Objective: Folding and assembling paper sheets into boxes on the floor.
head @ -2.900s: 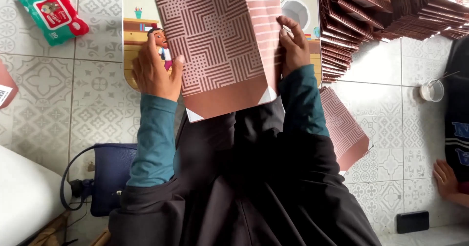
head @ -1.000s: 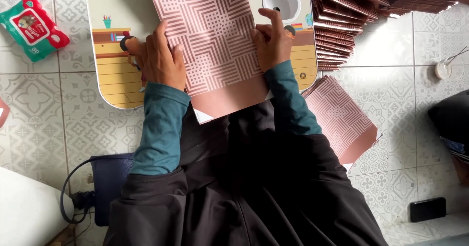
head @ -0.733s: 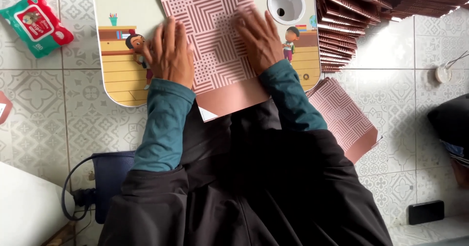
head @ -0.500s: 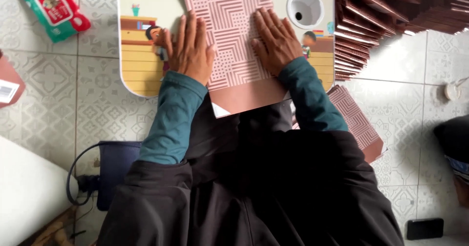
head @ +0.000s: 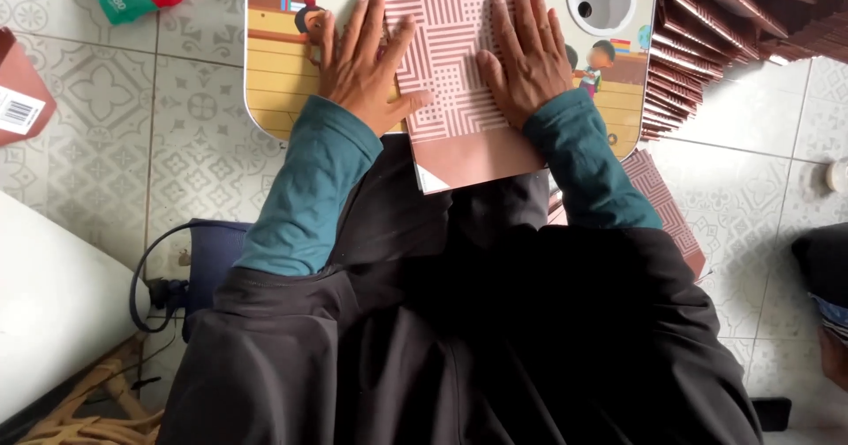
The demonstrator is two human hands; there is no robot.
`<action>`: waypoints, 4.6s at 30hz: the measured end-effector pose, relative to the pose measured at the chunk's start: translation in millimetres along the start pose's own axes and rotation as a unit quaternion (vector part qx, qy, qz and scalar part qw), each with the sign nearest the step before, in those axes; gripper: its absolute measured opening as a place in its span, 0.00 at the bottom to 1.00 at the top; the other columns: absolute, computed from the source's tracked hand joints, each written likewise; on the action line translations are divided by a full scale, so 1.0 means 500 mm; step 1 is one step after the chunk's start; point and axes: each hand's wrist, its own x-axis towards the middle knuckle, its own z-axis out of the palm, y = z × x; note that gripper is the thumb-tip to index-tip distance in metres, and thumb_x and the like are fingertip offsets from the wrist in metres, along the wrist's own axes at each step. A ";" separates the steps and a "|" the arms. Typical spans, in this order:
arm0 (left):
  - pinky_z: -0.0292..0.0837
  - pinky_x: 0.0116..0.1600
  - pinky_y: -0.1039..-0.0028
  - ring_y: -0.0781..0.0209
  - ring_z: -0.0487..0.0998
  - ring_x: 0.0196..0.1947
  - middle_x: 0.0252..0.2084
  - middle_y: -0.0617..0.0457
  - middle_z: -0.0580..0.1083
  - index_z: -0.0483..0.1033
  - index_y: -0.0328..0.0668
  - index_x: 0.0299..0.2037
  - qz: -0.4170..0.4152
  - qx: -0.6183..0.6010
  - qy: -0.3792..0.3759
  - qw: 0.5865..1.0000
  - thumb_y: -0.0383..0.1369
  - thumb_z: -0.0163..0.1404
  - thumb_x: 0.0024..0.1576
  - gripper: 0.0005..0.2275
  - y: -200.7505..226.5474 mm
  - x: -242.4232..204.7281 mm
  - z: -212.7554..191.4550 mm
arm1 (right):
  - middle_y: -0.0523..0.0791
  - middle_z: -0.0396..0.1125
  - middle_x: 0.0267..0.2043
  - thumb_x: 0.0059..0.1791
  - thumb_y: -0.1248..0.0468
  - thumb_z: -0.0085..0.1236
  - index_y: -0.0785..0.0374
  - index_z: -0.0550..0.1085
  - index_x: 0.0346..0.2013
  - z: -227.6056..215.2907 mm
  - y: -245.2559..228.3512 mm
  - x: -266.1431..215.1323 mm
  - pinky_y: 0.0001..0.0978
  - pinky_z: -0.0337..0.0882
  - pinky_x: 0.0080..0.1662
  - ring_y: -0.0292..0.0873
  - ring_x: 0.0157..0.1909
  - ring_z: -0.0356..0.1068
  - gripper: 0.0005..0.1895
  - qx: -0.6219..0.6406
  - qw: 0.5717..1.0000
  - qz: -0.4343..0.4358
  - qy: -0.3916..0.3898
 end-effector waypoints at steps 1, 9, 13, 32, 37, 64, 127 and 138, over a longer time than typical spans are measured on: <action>0.26 0.72 0.36 0.35 0.40 0.76 0.76 0.31 0.44 0.64 0.41 0.74 -0.005 0.007 0.005 1.000 0.53 0.64 0.57 0.39 -0.001 0.000 0.005 | 0.57 0.43 0.79 0.62 0.53 0.45 0.65 0.55 0.77 0.000 -0.002 0.003 0.54 0.40 0.75 0.59 0.80 0.38 0.32 0.000 1.000 0.004 0.004; 0.27 0.70 0.31 0.29 0.41 0.75 0.75 0.24 0.44 0.55 0.37 0.77 -0.007 0.065 -0.010 0.998 0.52 0.49 0.67 0.35 0.052 -0.022 -0.015 | 0.59 0.49 0.77 0.62 0.54 0.47 0.68 0.60 0.75 -0.007 -0.009 -0.001 0.53 0.36 0.73 0.59 0.78 0.41 0.30 0.000 1.000 -0.002 0.027; 0.23 0.67 0.25 0.32 0.36 0.76 0.76 0.27 0.40 0.53 0.40 0.78 -0.024 0.057 -0.043 0.997 0.57 0.52 0.63 0.40 0.049 -0.020 -0.015 | 0.61 0.64 0.68 0.58 0.64 0.56 0.77 0.71 0.64 -0.031 -0.020 -0.035 0.51 0.56 0.70 0.61 0.71 0.60 0.23 -0.008 0.992 -0.071 0.101; 0.39 0.72 0.33 0.36 0.55 0.73 0.74 0.36 0.58 0.70 0.45 0.70 0.030 0.038 0.044 0.998 0.39 0.63 0.59 0.28 0.103 -0.063 0.003 | 0.52 0.59 0.73 0.59 0.63 0.50 0.64 0.68 0.69 -0.080 -0.080 -0.265 0.45 0.60 0.73 0.50 0.75 0.58 0.22 -0.092 0.992 0.024 0.078; 0.47 0.72 0.45 0.46 0.70 0.67 0.65 0.43 0.72 0.78 0.44 0.61 0.133 0.015 0.145 0.980 0.34 0.42 0.69 0.16 0.107 -0.121 -0.009 | 0.54 0.67 0.66 0.61 0.64 0.36 0.60 0.73 0.64 -0.052 -0.052 -0.253 0.47 0.67 0.66 0.55 0.67 0.68 0.21 -0.105 0.966 -0.057 0.229; 0.69 0.66 0.55 0.66 0.79 0.31 0.34 0.64 0.78 0.84 0.52 0.35 0.237 -0.047 0.308 0.920 0.35 0.52 0.66 0.09 0.102 -0.119 -0.032 | 0.52 0.74 0.59 0.56 0.72 0.38 0.50 0.79 0.62 -0.068 -0.064 -0.230 0.49 0.69 0.64 0.54 0.62 0.73 0.27 -0.131 0.966 -0.097 0.203; 0.80 0.42 0.85 0.71 0.78 0.36 0.53 0.54 0.71 0.57 0.52 0.70 -0.444 -0.052 0.627 0.638 0.18 0.48 0.57 0.31 -0.692 -0.540 -0.224 | 0.50 0.73 0.50 0.45 0.72 0.56 0.61 0.70 0.62 0.385 -0.833 0.533 0.28 0.82 0.38 0.42 0.39 0.76 0.28 0.551 0.825 0.015 -0.125; 0.57 0.75 0.62 0.47 0.61 0.74 0.74 0.45 0.61 0.57 0.45 0.71 -0.484 -0.112 0.600 0.627 0.25 0.43 0.65 0.23 -0.638 -0.588 -0.156 | 0.46 0.70 0.56 0.49 0.67 0.61 0.66 0.70 0.63 0.416 -0.780 0.423 0.26 0.77 0.49 0.36 0.45 0.70 0.27 0.630 0.718 0.012 -0.296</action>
